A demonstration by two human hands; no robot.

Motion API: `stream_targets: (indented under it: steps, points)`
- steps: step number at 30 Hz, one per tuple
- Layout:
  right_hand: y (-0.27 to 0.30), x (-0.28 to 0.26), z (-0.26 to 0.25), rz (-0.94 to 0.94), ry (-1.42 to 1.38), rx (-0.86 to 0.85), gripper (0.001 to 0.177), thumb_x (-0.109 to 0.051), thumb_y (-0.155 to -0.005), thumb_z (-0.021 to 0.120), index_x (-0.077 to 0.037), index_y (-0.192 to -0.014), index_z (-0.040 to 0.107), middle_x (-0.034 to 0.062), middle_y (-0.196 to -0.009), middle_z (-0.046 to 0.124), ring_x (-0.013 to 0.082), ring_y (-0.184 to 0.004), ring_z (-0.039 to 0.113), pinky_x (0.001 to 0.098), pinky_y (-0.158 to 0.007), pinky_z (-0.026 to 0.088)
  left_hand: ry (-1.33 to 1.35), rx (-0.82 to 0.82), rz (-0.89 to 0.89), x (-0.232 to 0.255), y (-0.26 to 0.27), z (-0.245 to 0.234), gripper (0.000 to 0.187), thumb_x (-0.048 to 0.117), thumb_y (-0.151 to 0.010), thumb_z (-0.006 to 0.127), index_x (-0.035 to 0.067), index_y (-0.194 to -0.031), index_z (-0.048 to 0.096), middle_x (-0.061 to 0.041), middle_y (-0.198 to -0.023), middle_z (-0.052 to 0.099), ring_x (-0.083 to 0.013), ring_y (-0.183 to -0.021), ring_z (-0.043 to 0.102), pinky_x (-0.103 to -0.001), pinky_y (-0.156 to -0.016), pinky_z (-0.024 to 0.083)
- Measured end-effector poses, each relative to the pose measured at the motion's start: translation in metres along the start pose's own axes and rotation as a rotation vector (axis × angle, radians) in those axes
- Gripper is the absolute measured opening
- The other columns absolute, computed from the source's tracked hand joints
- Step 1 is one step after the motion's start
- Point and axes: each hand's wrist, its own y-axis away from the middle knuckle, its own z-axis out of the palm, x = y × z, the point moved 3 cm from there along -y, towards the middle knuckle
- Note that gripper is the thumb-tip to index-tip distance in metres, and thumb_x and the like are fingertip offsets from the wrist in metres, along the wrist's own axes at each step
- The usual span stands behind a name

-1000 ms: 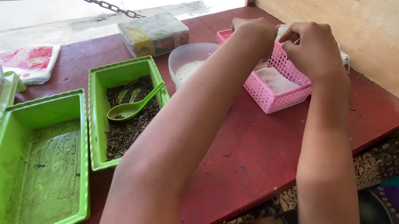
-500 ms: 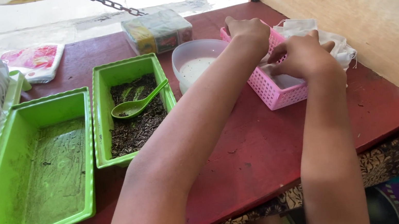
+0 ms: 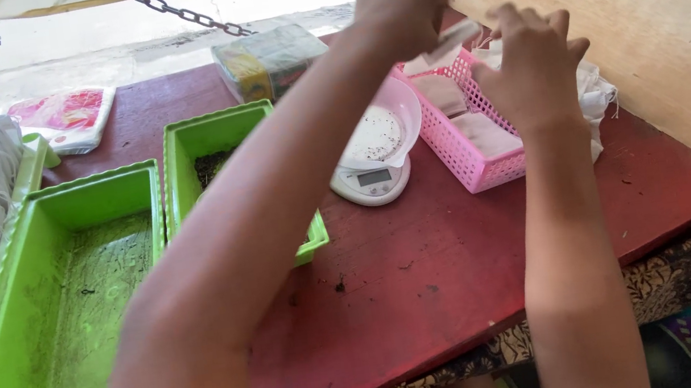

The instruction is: Filling and weighing tea bags with loose tea leaves at a packaging station

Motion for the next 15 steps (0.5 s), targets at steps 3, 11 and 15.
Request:
stream_targets:
  steps: [3, 11, 15]
  points:
    - [0.001, -0.023, -0.019, -0.05, -0.154, 0.12, 0.071, -0.021, -0.09, 0.089, -0.006, -0.145, 0.046, 0.0122, -0.118, 0.067, 0.042, -0.11, 0.055, 0.0618, -0.075, 0.043, 0.204, 0.061, 0.107, -0.024, 0.022, -0.029, 0.008, 0.021, -0.078, 0.076, 0.028, -0.082, 0.076, 0.011, -0.086, 0.075, -0.0162, -0.075, 0.067, -0.041, -0.067, 0.051]
    - [0.013, -0.097, -0.04, -0.115, -0.898, 0.037, 0.064, -0.008, -0.103, 0.072, -0.011, -0.15, 0.029, 0.0149, -0.105, 0.063, 0.0221, -0.091, 0.067, 0.0286, -0.076, 0.055, 0.661, 0.173, 0.427, -0.078, 0.112, -0.072, 0.011, 0.003, -0.095, 0.073, 0.01, -0.095, 0.064, -0.003, -0.088, 0.073, -0.0096, -0.079, 0.067, -0.025, -0.071, 0.054]
    - [0.021, -0.145, -0.046, -0.106, -1.198, -0.022, 0.055, 0.005, -0.099, 0.068, -0.009, -0.14, 0.035, 0.0134, -0.096, 0.06, 0.0203, -0.081, 0.068, 0.0275, -0.07, 0.06, 0.754, 0.084, 0.129, -0.08, 0.199, -0.103, 0.012, 0.015, -0.103, 0.059, 0.005, -0.111, 0.06, -0.008, -0.097, 0.073, -0.0139, -0.086, 0.073, -0.024, -0.074, 0.062]
